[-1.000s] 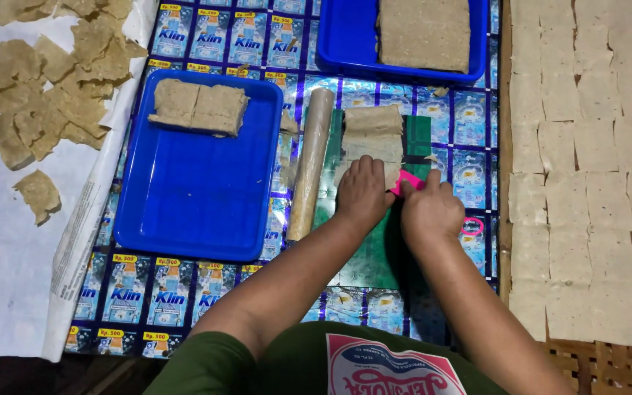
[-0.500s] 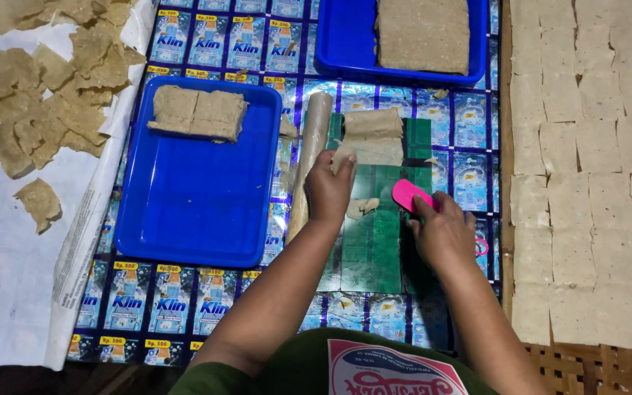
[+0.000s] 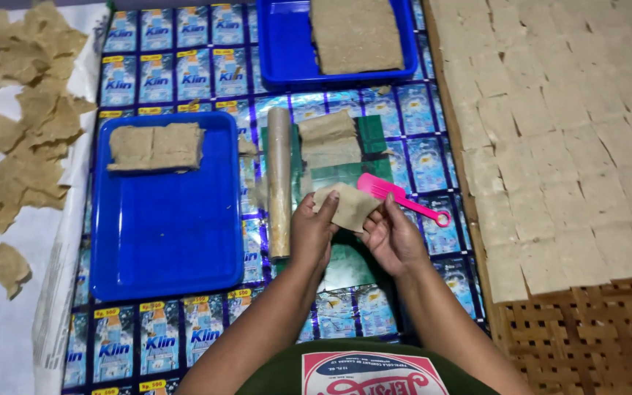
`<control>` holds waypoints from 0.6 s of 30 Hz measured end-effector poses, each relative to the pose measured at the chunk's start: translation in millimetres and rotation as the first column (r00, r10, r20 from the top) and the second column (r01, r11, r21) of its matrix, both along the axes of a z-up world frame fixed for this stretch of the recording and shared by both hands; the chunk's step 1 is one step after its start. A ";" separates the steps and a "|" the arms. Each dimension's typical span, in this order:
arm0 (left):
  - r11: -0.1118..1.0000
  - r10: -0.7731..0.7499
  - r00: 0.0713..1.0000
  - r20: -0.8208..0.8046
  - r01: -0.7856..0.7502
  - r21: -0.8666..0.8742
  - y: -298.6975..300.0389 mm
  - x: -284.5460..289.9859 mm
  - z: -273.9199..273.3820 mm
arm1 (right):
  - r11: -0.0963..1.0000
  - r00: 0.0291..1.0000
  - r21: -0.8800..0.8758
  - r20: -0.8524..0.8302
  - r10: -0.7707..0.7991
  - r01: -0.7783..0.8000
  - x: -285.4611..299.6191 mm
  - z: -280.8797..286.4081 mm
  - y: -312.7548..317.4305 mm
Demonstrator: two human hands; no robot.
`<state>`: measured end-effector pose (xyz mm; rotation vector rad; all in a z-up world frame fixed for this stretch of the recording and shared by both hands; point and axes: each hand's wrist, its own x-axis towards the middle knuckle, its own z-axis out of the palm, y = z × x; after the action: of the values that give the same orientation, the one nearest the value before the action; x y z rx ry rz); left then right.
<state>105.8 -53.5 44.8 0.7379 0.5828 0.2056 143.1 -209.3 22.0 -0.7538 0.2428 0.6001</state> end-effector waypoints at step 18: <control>0.465 -0.881 0.472 -0.028 0.855 -0.228 -197.1 -12.9 2.2 | 0.854 0.910 -0.324 0.058 -0.411 0.407 -50.5 -7.9 -294.5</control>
<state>92.9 -250.6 47.0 0.7908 0.2778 -0.8896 92.6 -503.7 14.0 -0.9871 0.5121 0.1548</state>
